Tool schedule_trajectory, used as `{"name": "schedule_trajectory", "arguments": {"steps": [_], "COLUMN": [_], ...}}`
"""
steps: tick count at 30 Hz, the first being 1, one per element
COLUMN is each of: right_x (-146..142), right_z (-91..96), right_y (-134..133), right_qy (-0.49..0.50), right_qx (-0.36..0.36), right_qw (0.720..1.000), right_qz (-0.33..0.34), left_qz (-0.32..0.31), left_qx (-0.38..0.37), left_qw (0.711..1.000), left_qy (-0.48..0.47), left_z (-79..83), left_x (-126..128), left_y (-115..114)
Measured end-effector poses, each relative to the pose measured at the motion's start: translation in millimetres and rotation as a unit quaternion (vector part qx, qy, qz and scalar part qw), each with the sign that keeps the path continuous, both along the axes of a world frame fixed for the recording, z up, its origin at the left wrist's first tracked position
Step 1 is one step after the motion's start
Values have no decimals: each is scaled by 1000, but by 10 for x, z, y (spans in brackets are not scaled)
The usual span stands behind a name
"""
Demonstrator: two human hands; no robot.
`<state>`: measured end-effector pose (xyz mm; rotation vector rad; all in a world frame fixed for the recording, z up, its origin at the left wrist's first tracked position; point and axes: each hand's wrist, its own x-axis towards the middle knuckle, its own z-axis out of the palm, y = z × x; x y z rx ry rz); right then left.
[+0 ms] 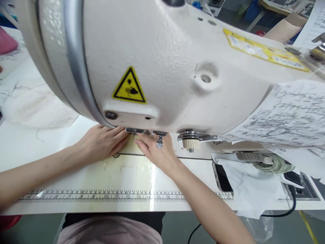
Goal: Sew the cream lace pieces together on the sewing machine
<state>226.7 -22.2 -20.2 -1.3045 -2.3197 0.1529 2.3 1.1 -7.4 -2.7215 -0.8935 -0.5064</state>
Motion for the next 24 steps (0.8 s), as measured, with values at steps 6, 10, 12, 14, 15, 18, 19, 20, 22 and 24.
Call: {"name": "schedule_trajectory", "arguments": {"steps": [6, 10, 12, 14, 15, 18, 19, 20, 22, 24], "right_x": [-29, -55, -59, -52, -45, -8, 6, 19, 43, 64], "right_z": [40, 55, 49, 34, 22, -24, -41, -57, -85, -106], "right_y": [10, 27, 26, 24, 25, 42, 53, 65, 89, 104], "right_qy": [-37, -53, -60, -57, -50, -8, 8, 24, 46, 55], "right_qx": [15, 46, 59, 67, 67, 55, 52, 51, 53, 60], "right_qw": [999, 998, 996, 996, 997, 998, 999, 998, 997, 996], "right_qz": [9, 5, 3, 1, -1, -3, 1, 6, 20, 29], "left_qz": [19, 28, 32, 31, 30, 29, 31, 34, 41, 41], "left_qx": [-10, -14, -13, -9, -6, 3, 4, 4, 8, 17], "left_qw": [1000, 1000, 999, 999, 1000, 1000, 999, 999, 999, 999], "left_qy": [-8, -1, 3, 4, 5, 6, 9, 12, 21, 28], "left_z": [-8, -15, -13, -8, -6, -6, -8, -10, -6, 25], "left_x": [11, 13, 14, 14, 13, 9, 8, 8, 13, 22], "left_y": [-13, -20, -24, -24, -22, -16, -18, -24, -48, -80]}}
